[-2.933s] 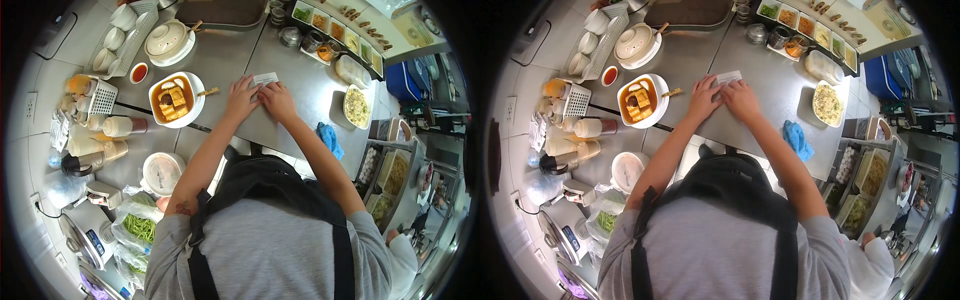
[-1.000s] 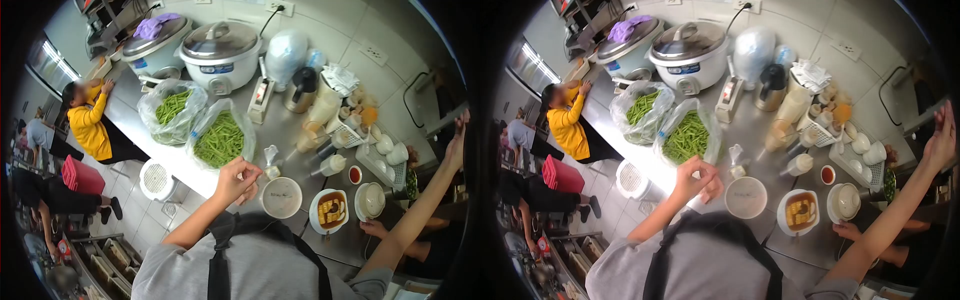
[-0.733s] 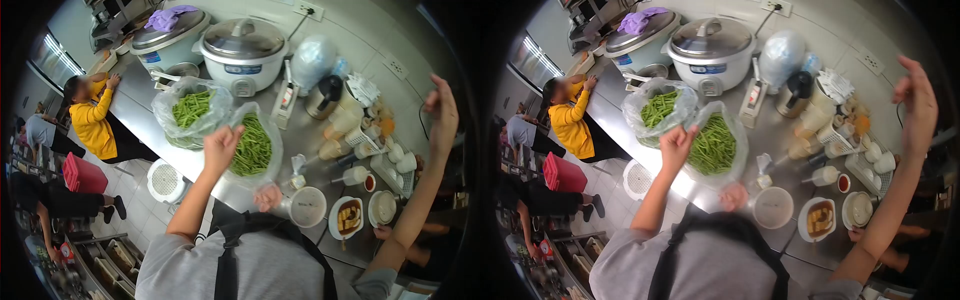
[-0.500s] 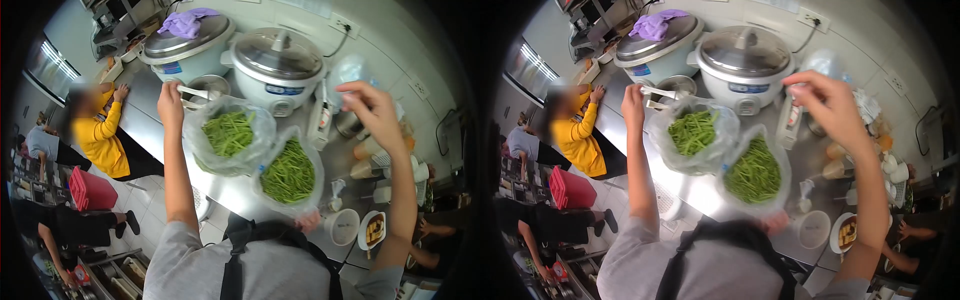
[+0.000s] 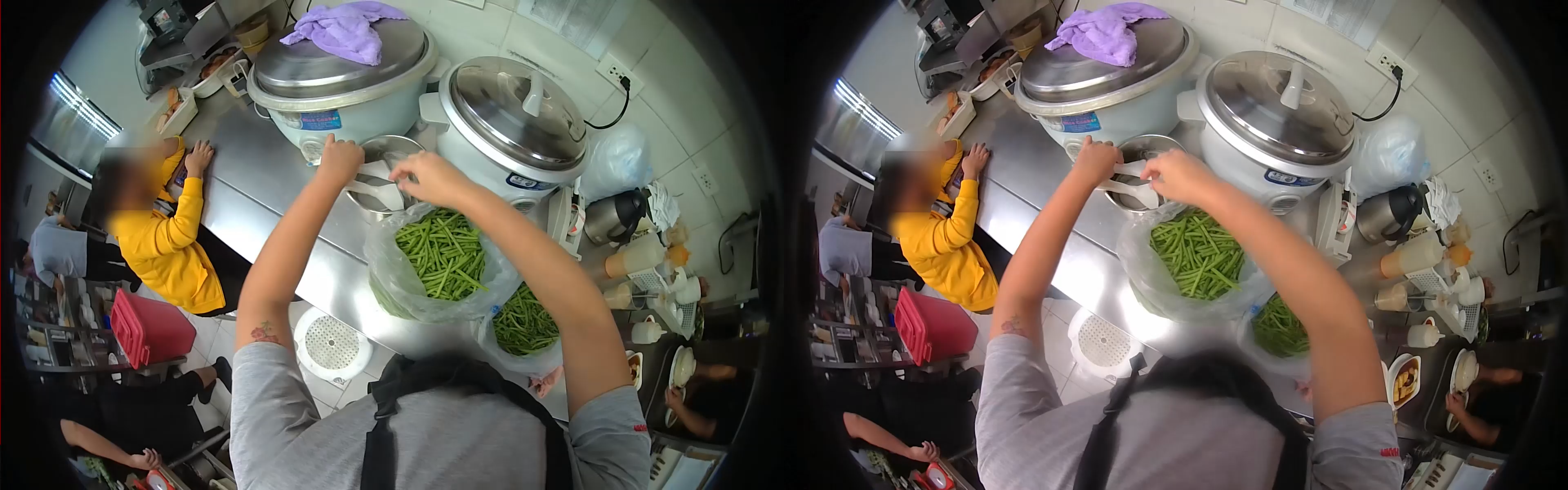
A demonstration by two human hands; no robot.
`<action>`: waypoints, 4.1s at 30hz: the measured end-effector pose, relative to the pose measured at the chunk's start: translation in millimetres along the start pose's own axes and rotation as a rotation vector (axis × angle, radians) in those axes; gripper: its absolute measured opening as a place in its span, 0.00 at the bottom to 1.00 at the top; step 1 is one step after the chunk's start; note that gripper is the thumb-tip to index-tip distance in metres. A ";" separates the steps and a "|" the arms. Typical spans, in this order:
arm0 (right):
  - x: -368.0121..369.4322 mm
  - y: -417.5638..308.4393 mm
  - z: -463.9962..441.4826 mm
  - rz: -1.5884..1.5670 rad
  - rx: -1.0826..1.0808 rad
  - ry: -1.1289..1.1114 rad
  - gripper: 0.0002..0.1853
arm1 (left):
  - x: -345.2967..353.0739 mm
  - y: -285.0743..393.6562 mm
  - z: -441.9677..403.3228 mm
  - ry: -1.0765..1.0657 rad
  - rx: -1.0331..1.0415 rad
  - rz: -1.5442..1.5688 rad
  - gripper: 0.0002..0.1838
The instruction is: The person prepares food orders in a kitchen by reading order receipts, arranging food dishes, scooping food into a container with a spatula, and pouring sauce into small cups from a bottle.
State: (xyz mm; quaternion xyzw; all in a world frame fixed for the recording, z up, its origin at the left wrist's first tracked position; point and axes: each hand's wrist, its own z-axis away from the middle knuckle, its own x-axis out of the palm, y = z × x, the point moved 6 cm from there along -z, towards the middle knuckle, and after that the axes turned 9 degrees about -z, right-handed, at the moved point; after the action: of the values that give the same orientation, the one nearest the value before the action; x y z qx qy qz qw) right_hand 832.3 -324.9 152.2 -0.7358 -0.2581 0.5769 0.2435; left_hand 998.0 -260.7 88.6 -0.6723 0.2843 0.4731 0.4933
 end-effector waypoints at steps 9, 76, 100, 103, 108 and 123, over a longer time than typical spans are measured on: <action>-55.4 -13.2 113.9 -0.184 0.198 0.232 0.11 | -114.1 -50.1 54.5 0.177 0.143 0.028 0.08; 193.8 -454.1 1153.3 0.310 2.458 1.495 0.25 | -377.7 1110.1 693.8 -0.957 1.957 0.718 0.15; 171.7 -372.3 1087.6 0.140 2.167 1.582 0.26 | -316.8 974.9 661.6 -1.580 1.254 1.164 0.24; 156.6 -379.1 1094.0 0.189 2.120 1.463 0.26 | -320.9 975.9 645.5 -1.535 1.231 1.182 0.24; 133.5 -391.9 1080.1 0.063 2.169 1.213 0.24 | -316.3 979.1 629.7 -1.505 1.256 1.148 0.22; 111.6 -396.6 1076.1 0.008 2.069 1.121 0.23 | -314.1 981.6 615.8 -1.421 1.243 1.166 0.19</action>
State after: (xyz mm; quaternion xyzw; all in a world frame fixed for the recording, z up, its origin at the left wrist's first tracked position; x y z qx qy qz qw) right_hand -233.2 110.9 99.4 -0.3395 0.4787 0.1081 0.8024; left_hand -177.1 -58.4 -50.9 0.3534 0.3972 0.6856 0.4973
